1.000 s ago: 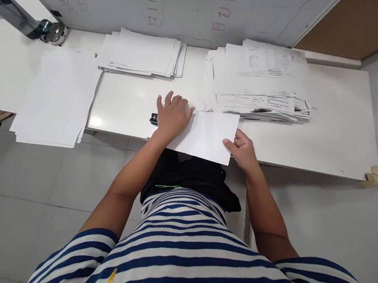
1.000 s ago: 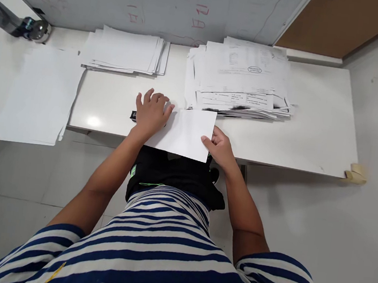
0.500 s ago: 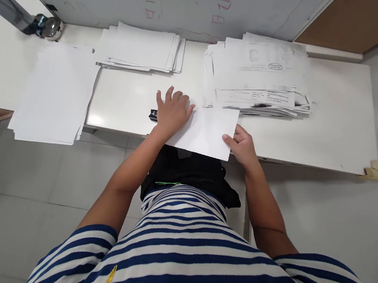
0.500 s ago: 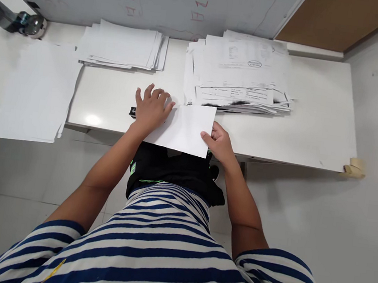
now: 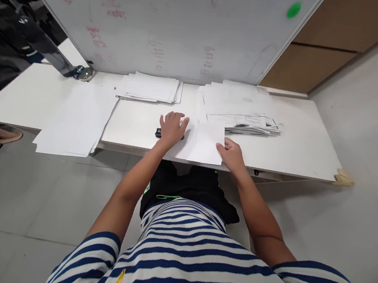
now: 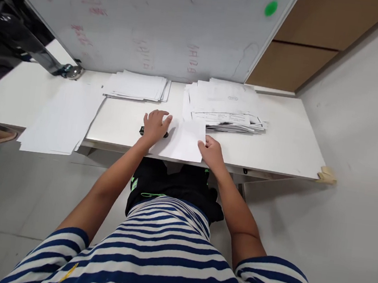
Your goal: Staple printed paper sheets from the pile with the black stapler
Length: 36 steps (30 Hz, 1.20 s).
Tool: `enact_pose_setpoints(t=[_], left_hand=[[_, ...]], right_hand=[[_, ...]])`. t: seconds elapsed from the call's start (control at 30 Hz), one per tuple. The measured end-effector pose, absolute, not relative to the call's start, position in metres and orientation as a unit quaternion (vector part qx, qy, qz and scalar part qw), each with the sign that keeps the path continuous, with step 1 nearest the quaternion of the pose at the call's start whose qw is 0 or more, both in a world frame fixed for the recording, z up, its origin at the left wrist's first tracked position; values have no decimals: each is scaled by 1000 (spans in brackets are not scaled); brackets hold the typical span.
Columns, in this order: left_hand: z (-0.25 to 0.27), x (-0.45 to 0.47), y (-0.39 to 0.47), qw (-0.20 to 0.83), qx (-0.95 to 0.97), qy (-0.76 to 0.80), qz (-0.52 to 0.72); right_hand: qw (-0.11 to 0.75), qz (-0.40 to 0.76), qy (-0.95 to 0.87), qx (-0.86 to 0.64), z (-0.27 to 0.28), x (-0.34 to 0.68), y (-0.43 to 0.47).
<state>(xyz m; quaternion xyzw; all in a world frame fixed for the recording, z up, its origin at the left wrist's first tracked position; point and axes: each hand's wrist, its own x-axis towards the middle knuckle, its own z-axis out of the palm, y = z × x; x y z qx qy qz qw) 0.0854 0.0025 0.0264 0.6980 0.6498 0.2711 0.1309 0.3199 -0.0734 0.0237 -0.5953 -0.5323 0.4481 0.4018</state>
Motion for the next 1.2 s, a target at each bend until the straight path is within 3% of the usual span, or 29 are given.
enact_pose_setpoints(t=[0.2, 0.3, 0.43, 0.67, 0.8, 1.03, 1.2], left_hand=[[37, 44, -8, 92, 710, 617, 326], [22, 21, -13, 88, 727, 623, 274], [3, 1, -17, 153, 702, 625, 306], [6, 2, -20, 164, 760, 578, 249], [0, 3, -18, 150, 768, 563, 265], [-14, 0, -11, 128, 763, 556, 304], [-12, 3, -8, 122, 743, 597, 277]], right_hand=[[384, 296, -592, -644, 56, 339, -62], [435, 182, -576, -668, 73, 355, -61], [546, 104, -510, -657, 80, 366, -65], [574, 225, -464, -637, 34, 373, -63], [595, 222, -456, -623, 19, 377, -57], [557, 267, -475, -626, 22, 350, -36], [524, 338, -516, -588, 38, 289, 27]])
